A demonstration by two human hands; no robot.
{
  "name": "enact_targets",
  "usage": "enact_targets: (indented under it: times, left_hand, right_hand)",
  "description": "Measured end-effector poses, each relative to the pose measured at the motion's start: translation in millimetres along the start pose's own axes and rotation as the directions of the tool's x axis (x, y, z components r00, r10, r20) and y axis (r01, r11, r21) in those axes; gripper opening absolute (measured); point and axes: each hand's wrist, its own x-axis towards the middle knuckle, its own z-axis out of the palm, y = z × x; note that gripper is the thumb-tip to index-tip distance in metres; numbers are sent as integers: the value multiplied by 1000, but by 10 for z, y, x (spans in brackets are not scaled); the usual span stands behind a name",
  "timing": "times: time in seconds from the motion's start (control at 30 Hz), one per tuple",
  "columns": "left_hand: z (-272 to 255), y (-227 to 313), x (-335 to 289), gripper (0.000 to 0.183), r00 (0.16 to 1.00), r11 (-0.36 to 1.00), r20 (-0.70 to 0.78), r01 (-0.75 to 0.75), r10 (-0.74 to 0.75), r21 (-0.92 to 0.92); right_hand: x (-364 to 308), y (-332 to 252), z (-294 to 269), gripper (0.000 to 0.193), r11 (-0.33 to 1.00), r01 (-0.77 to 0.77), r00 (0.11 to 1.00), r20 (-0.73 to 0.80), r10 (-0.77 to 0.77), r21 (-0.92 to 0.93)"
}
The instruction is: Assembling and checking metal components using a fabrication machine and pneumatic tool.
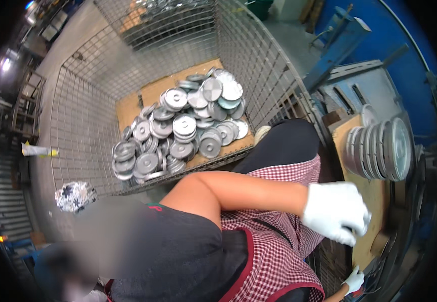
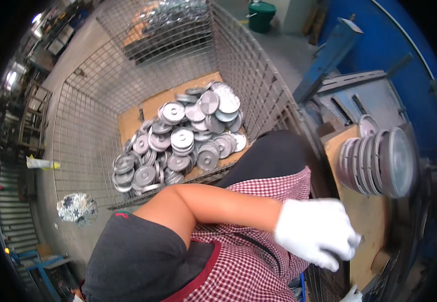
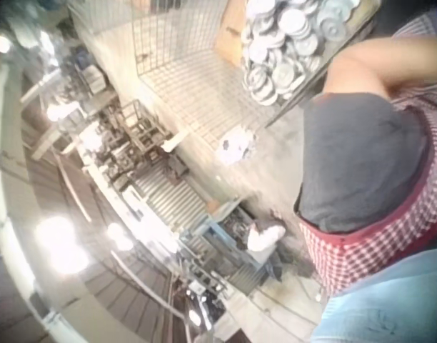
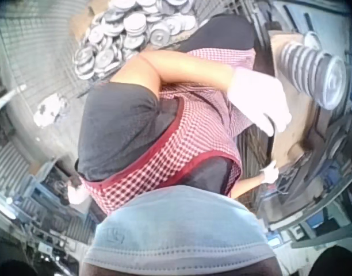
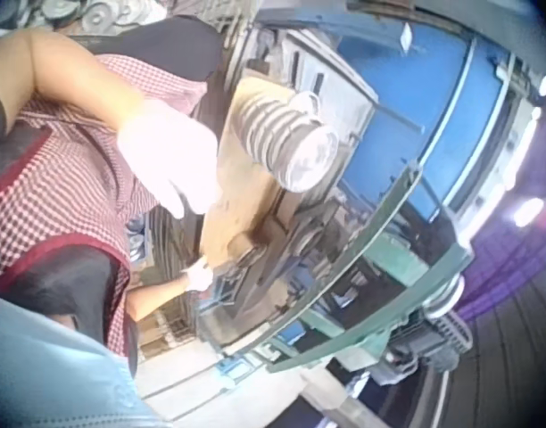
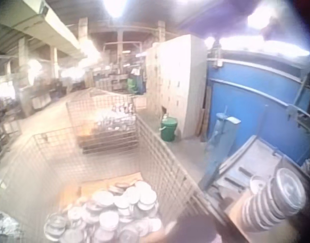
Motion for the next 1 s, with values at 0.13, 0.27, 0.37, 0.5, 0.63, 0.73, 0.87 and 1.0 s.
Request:
enact_targets:
  times: [0.13, 0.27, 0.37, 0.5, 0.63, 0.73, 0.87, 1.0]
  left_hand:
    - [-843, -213, -801, 27, 857, 869, -500, 339, -127, 361]
    - [-1098, -831, -2565, 32, 106, 389, -836, 912, -538, -135]
    - [-867, -1299, -4214, 47, -414, 68, -707, 836, -573, -545]
    - [-669, -1447, -6130, 53, -785, 26, -259, 297, -563, -955]
    - [-326, -1768, -6716, 84, -859, 258, -37, -112, -511, -960]
    - [-675, -1685, -6595, 81, -860, 382, 19, -245, -509, -891]
    - [-899, -1635, -7155, 68, -744, 705, -375, -179, -553, -686]
    - [-982, -1684, -7202, 71, -703, 613, -523, 156, -482, -774]
  right_hand:
    - [-21, -67, -80, 59, 966, -135, 975, 145, 170, -223]
    - [-159, -648, -856, 53, 895, -6, 899, 389, 200, -446]
    - [-94, -489, -841, 60, 883, 23, 874, 439, 210, -468]
    - [-113, -709, -856, 46, 869, 95, 844, 502, 188, -485]
    - [-39, -656, -944, 59, 851, 88, 723, 621, 303, -518]
    - [99, -368, -745, 55, 665, 525, 546, 810, 214, -530]
    - [324, -387, -385, 54, 662, 545, 531, 823, 204, -515]
    - [362, -508, -360, 52, 649, 534, 536, 811, 236, -542]
